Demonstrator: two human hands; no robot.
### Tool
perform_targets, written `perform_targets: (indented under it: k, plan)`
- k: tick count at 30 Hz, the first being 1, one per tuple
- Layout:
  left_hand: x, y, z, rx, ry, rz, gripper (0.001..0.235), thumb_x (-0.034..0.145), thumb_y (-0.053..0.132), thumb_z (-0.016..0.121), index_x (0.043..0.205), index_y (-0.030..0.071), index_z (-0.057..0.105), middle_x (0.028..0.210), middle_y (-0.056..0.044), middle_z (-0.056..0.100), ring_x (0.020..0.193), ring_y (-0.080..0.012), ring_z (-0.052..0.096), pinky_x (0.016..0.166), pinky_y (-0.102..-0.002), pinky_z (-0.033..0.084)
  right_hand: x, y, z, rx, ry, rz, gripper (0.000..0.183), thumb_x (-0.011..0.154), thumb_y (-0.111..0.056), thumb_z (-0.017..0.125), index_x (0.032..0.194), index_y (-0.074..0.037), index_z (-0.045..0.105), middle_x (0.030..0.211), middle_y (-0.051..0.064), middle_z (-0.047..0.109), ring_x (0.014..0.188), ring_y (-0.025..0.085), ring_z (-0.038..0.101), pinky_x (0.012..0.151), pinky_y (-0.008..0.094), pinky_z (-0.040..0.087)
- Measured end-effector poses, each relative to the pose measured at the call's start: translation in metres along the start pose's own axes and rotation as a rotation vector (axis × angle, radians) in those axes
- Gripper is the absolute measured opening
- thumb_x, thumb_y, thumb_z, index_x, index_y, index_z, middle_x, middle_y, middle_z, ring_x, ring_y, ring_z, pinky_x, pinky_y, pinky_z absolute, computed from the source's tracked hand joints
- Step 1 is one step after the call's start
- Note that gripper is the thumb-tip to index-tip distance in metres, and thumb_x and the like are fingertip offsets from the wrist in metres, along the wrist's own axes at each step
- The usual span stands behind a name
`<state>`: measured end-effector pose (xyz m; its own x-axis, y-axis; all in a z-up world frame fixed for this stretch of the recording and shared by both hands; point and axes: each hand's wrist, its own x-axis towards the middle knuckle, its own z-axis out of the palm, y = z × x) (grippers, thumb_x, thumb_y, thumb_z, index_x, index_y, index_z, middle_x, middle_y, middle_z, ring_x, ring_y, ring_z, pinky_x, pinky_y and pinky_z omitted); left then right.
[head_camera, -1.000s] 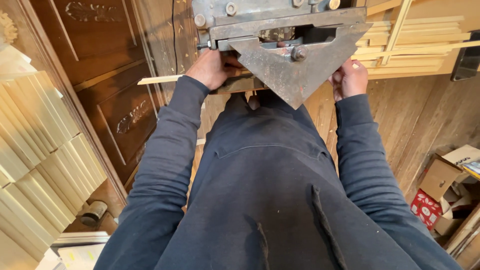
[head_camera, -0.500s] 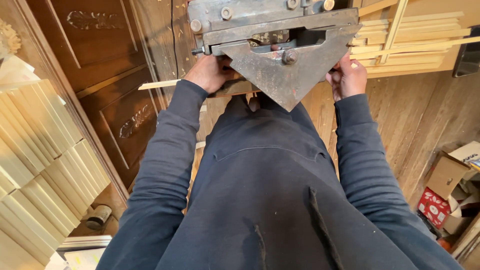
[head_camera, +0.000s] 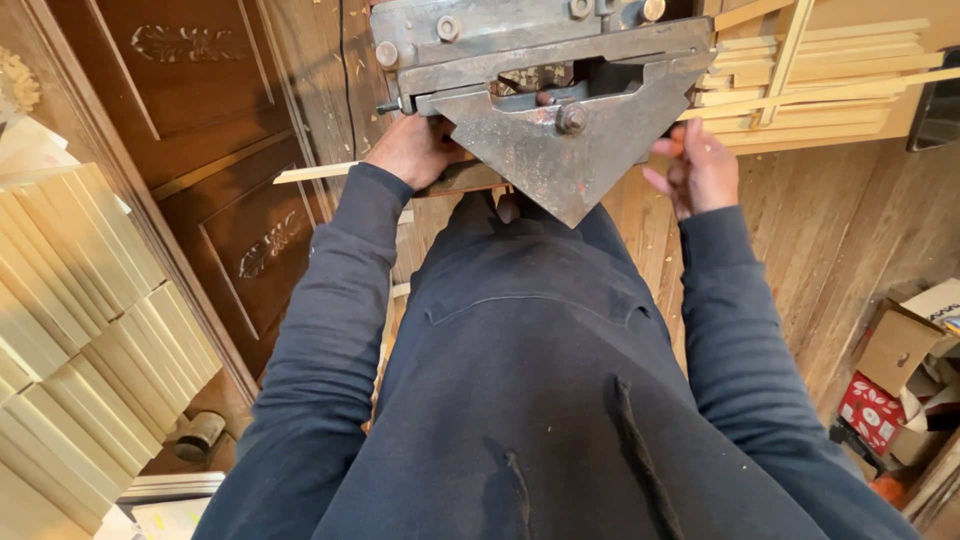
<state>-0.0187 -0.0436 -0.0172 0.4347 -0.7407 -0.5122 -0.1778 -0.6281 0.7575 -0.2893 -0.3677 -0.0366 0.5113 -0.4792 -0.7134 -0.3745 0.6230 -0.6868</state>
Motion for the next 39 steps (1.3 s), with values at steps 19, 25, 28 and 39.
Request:
perform_targets:
  k: [19,25,28,39]
  plan:
    - [-0.032,0.028,0.043,0.687,0.341,0.255,0.013,0.075,0.017,0.064,0.077,0.008,0.073,0.100,-0.014,0.069,0.104,-0.0324,0.062,0.082,-0.045,0.048,-0.057,-0.043,0.001,-0.262,-0.019,-0.325,0.026,0.115,-0.006,0.049,0.141,-0.004,0.045,0.129,0.017,0.070,0.086,0.014,0.063,0.075,0.028,0.055]
    - [-0.032,0.024,0.048,0.658,0.371,0.226,0.016,0.079,0.019,0.062,0.083,0.009,0.074,0.105,-0.013,0.069,0.105,-0.0324,0.061,0.083,-0.046,0.046,-0.112,-0.064,0.117,-1.245,-0.250,-0.468,0.027,0.099,-0.017,0.068,0.123,-0.005,0.065,0.093,0.018,0.074,0.084,0.030,0.072,0.077,0.042,0.059]
    - [-0.030,0.024,0.049,0.643,0.375,0.211,0.016,0.081,0.019,0.062,0.085,0.010,0.075,0.106,-0.013,0.069,0.105,-0.0323,0.061,0.083,-0.046,0.047,-0.110,-0.044,0.162,-1.385,-0.486,-0.505,0.049,0.089,-0.024,0.071,0.132,-0.002,0.061,0.094,0.023,0.071,0.083,0.041,0.068,0.074,0.048,0.056]
    - [-0.036,0.029,0.046,0.550,0.461,0.232,0.025,0.082,0.015,0.065,0.103,0.008,0.075,0.129,-0.012,0.066,0.110,-0.0322,0.061,0.089,-0.044,0.048,-0.062,0.030,0.194,-1.667,-0.289,-1.010,0.058,0.082,-0.032,0.071,0.131,-0.002,0.061,0.124,0.023,0.065,0.111,0.044,0.061,0.095,0.054,0.047]
